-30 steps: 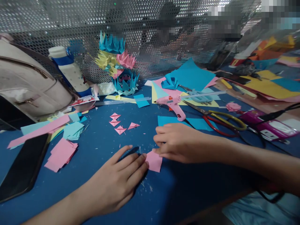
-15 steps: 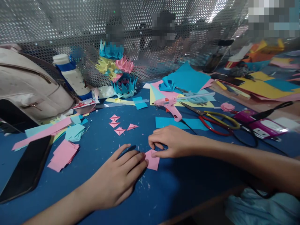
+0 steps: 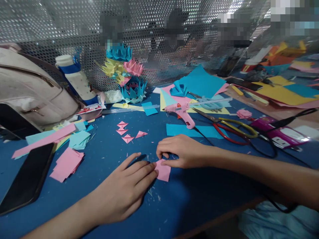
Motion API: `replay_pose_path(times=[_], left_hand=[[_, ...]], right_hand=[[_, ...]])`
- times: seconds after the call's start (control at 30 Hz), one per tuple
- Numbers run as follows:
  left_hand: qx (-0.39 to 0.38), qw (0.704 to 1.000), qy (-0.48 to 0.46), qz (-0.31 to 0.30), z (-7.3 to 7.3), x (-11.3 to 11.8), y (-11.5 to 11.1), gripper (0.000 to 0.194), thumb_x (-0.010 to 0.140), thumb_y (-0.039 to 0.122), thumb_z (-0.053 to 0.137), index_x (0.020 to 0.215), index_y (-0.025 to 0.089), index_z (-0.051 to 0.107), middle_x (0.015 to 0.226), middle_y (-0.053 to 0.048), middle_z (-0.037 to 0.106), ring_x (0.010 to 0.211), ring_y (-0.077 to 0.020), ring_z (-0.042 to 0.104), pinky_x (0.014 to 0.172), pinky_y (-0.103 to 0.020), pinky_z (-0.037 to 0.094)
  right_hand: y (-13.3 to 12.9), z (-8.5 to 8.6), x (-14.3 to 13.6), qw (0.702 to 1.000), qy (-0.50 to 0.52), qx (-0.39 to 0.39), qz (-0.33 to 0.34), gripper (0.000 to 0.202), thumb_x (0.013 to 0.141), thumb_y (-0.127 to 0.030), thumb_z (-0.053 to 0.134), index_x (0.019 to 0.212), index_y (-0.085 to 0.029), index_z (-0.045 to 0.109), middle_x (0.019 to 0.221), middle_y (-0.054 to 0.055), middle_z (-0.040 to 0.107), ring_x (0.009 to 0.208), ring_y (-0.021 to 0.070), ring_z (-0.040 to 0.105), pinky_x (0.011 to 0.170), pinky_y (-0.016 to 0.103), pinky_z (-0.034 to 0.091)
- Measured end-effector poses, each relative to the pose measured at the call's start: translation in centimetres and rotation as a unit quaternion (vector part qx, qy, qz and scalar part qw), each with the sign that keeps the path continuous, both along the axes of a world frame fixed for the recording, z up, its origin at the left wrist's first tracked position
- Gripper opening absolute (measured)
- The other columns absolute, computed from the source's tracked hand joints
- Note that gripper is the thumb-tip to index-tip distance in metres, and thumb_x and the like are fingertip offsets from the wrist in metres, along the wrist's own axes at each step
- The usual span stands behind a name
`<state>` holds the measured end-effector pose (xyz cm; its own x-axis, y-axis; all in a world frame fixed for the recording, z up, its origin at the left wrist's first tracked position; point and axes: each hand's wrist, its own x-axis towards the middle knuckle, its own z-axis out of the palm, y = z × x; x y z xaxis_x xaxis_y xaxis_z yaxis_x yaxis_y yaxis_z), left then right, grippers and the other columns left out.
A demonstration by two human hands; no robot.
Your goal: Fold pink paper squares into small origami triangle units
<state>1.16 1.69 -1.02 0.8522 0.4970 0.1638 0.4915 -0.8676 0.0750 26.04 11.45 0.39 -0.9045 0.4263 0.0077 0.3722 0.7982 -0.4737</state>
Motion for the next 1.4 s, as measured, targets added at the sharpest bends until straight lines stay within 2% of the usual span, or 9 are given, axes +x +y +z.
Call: replay_pose_path(times=[0.23, 0.43, 0.53, 0.8, 1.07, 1.2, 1.4], left_hand=[[0.012, 1.0, -0.004, -0.005, -0.4, -0.2, -0.1, 0.046, 0.097, 0.016, 0.044, 0.142, 0.012, 0.048, 0.142, -0.012, 0.055, 0.13, -0.0269, 0.05, 0.121, -0.052, 0.019], [0.03, 0.999, -0.022, -0.004, -1.0, -0.3, -0.3, 0.035, 0.095, 0.02, 0.049, 0.128, 0.014, 0.057, 0.144, -0.013, 0.053, 0.13, -0.028, 0.049, 0.123, -0.051, 0.01], [0.034, 0.999, -0.031, -0.004, -1.1, -0.3, -0.4, 0.03, 0.095, 0.022, 0.05, 0.123, 0.015, 0.06, 0.144, -0.012, 0.054, 0.13, -0.0277, 0.049, 0.123, -0.051, 0.01], [0.081, 0.995, -0.052, -0.031, -0.9, -0.2, -0.3, 0.036, 0.098, 0.01, 0.043, 0.131, 0.006, 0.057, 0.136, -0.011, 0.061, 0.126, -0.0251, 0.054, 0.124, -0.051, 0.014], [0.069, 0.995, -0.056, -0.033, -0.9, -0.1, -0.3, 0.036, 0.097, 0.009, 0.046, 0.131, 0.004, 0.057, 0.134, -0.011, 0.063, 0.125, -0.0245, 0.054, 0.125, -0.05, 0.016], [0.065, 0.996, -0.04, -0.047, -0.8, -0.2, -0.3, 0.039, 0.099, 0.008, 0.042, 0.136, 0.003, 0.053, 0.137, -0.012, 0.06, 0.126, -0.0243, 0.054, 0.124, -0.05, 0.021], [0.064, 0.994, -0.038, -0.076, -0.3, -0.1, -0.2, 0.035, 0.104, 0.011, 0.037, 0.132, 0.003, 0.056, 0.139, -0.013, 0.059, 0.129, -0.0211, 0.053, 0.121, -0.042, 0.031]], right_hand=[[0.0, -0.4, 0.0, 1.0, 0.018, 0.011, 0.008, 0.005, 0.09, -0.025, 0.064, 0.09, -0.019, 0.063, 0.082, -0.002, 0.062, 0.077, 0.0119, 0.056, 0.065, 0.024, 0.032], [0.0, -0.3, 0.0, 1.0, 0.014, 0.005, 0.003, 0.006, 0.09, -0.025, 0.064, 0.089, -0.019, 0.062, 0.081, -0.002, 0.061, 0.076, 0.0119, 0.056, 0.065, 0.023, 0.032], [0.0, -0.2, -0.1, 1.0, 0.01, 0.004, 0.002, 0.005, 0.089, -0.023, 0.064, 0.087, -0.019, 0.061, 0.08, -0.002, 0.061, 0.076, 0.0114, 0.055, 0.065, 0.023, 0.031], [0.0, -0.2, -0.1, 1.0, 0.008, 0.001, 0.002, 0.004, 0.089, -0.022, 0.062, 0.086, -0.018, 0.062, 0.08, -0.002, 0.06, 0.076, 0.012, 0.055, 0.064, 0.024, 0.032], [0.0, -0.2, 0.0, 1.0, 0.01, -0.005, 0.002, 0.006, 0.09, -0.022, 0.062, 0.086, -0.018, 0.062, 0.079, -0.002, 0.06, 0.075, 0.0113, 0.055, 0.064, 0.023, 0.032], [0.1, -0.2, 0.0, 1.0, 0.013, -0.022, -0.005, 0.005, 0.092, -0.02, 0.058, 0.088, -0.018, 0.062, 0.081, -0.002, 0.061, 0.076, 0.0118, 0.055, 0.066, 0.024, 0.033], [0.4, -0.3, 0.0, 0.997, 0.036, -0.07, -0.012, 0.01, 0.095, -0.022, 0.056, 0.094, -0.019, 0.065, 0.09, 0.001, 0.065, 0.084, 0.0134, 0.057, 0.071, 0.024, 0.037]])
